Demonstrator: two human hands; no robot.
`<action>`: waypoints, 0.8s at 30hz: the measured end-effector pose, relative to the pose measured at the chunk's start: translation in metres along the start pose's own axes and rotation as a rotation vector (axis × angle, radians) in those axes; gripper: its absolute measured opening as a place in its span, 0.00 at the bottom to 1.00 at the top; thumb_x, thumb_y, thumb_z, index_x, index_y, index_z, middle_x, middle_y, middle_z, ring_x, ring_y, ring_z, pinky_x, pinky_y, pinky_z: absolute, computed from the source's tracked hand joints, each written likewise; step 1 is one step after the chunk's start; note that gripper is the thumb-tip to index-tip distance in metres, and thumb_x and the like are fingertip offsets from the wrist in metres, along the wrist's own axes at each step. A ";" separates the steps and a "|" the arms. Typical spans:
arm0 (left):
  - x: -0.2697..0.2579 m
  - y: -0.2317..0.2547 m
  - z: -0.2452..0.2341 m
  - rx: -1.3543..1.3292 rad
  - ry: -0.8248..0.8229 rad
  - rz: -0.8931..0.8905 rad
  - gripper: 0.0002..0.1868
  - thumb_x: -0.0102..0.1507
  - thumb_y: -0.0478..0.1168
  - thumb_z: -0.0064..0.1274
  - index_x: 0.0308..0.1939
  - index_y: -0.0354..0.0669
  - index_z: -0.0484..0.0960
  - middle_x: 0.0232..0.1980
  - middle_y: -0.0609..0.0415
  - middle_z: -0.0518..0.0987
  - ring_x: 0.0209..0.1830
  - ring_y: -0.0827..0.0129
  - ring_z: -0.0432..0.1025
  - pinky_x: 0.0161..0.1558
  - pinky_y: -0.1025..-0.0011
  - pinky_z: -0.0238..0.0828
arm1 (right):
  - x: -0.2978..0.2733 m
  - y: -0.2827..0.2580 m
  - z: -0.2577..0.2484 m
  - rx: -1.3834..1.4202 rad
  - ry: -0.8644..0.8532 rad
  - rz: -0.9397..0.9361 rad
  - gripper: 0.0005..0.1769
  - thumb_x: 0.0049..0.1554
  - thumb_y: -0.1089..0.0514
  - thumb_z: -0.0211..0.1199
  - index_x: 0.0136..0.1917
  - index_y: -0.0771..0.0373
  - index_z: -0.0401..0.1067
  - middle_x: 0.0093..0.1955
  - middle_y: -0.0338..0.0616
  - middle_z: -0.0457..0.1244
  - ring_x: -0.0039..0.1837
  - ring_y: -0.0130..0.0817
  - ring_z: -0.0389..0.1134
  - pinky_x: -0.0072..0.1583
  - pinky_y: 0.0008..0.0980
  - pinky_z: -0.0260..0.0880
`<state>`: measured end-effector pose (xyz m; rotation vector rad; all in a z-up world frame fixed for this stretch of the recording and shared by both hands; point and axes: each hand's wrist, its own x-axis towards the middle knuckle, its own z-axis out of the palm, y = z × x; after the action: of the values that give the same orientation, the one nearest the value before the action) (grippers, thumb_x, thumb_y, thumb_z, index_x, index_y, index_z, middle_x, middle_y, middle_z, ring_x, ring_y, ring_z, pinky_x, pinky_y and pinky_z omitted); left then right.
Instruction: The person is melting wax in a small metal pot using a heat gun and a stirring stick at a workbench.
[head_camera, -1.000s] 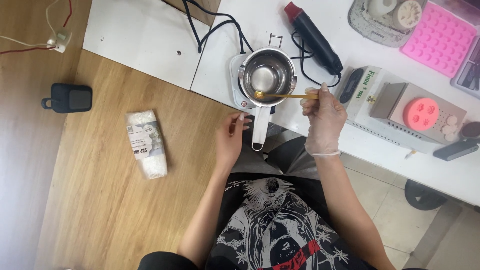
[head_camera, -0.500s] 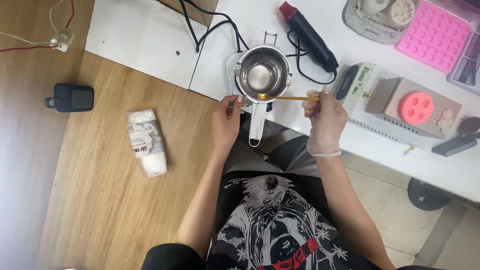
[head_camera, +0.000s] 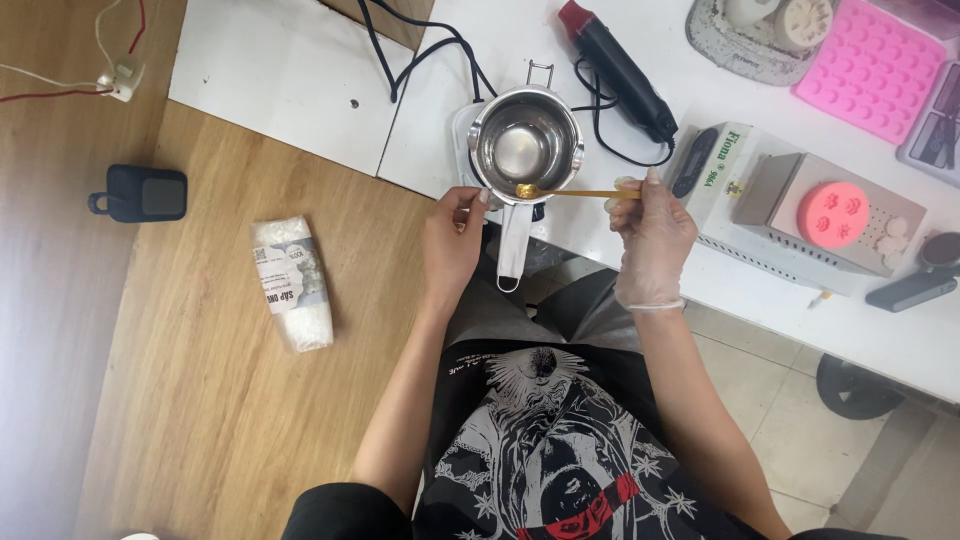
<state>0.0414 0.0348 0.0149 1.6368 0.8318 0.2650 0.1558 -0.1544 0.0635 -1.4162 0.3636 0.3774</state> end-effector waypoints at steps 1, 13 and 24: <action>0.000 0.000 0.000 0.001 0.000 -0.001 0.10 0.69 0.40 0.53 0.46 0.36 0.83 0.37 0.57 0.86 0.29 0.77 0.72 0.34 0.75 0.69 | 0.000 0.001 0.000 0.001 0.000 0.001 0.19 0.69 0.50 0.56 0.46 0.67 0.76 0.34 0.40 0.65 0.36 0.24 0.63 0.41 0.23 0.64; -0.002 0.004 0.000 0.076 -0.014 0.019 0.09 0.69 0.38 0.52 0.45 0.35 0.83 0.37 0.54 0.85 0.32 0.73 0.75 0.34 0.73 0.69 | 0.005 0.000 -0.001 -0.016 -0.013 -0.005 0.20 0.69 0.51 0.54 0.46 0.67 0.77 0.34 0.40 0.65 0.36 0.24 0.63 0.41 0.23 0.65; -0.006 0.004 0.000 0.094 0.020 -0.005 0.12 0.70 0.41 0.52 0.45 0.34 0.83 0.37 0.53 0.84 0.34 0.71 0.75 0.37 0.71 0.70 | 0.012 0.006 0.005 0.010 -0.009 -0.013 0.20 0.69 0.49 0.56 0.46 0.68 0.76 0.33 0.40 0.65 0.36 0.24 0.62 0.41 0.23 0.65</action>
<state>0.0390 0.0307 0.0201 1.7221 0.8751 0.2425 0.1636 -0.1484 0.0538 -1.4059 0.3484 0.3714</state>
